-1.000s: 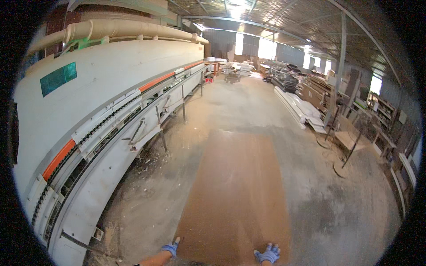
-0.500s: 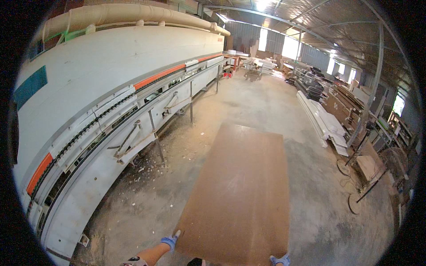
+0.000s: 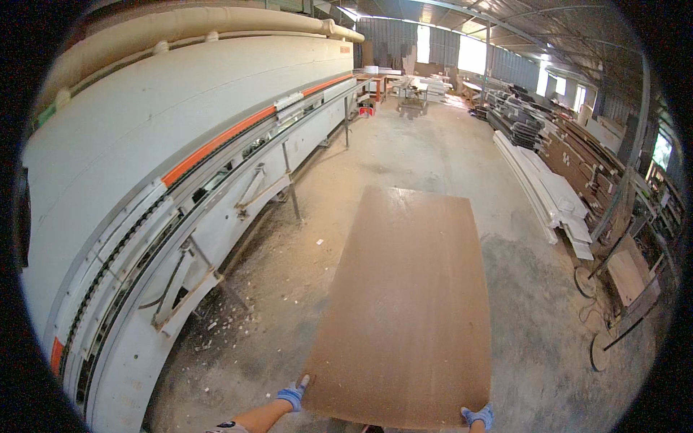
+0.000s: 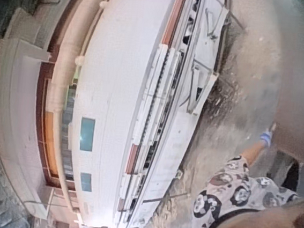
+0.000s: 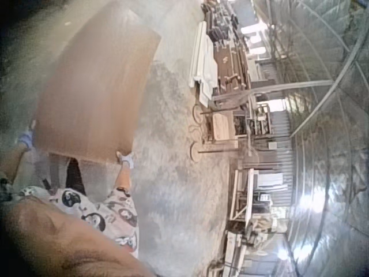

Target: The person operates a CNC edge banding machine to apply edge trim to wooden planks. They feed planks into the machine, retrieve finished pieces, and stack them on a nearby table.

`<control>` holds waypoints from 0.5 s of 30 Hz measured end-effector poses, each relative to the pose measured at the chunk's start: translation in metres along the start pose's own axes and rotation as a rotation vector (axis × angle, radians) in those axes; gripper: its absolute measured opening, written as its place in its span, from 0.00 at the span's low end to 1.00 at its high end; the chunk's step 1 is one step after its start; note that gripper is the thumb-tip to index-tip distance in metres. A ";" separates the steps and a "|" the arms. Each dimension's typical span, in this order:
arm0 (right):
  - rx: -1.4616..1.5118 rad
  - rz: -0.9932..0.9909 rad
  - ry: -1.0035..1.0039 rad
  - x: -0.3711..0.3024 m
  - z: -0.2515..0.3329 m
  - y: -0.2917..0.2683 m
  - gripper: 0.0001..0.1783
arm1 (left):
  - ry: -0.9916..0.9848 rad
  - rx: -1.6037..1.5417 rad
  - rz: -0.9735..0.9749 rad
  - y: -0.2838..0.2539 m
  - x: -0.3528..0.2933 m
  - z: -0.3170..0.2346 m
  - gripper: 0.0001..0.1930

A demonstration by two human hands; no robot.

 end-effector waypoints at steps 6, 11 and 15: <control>0.257 0.086 -0.080 0.161 0.156 -0.051 0.54 | 0.050 0.235 -0.069 -0.184 0.083 -0.105 0.57; 0.116 0.023 -0.112 0.276 0.266 -0.070 0.56 | 0.103 0.217 -0.176 -0.311 0.174 -0.170 0.54; 0.242 -0.071 -0.184 0.353 0.388 -0.091 0.52 | -0.016 0.091 0.002 -0.443 0.246 -0.235 0.53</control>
Point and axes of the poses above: each hand's wrist, its own x-axis towards the middle knuckle, its own y-axis out of the palm, z = x × y, the point moved 1 cm from there along x, towards the middle knuckle, and after that the axes turned 15 degrees about z, right-handed, at the moved point
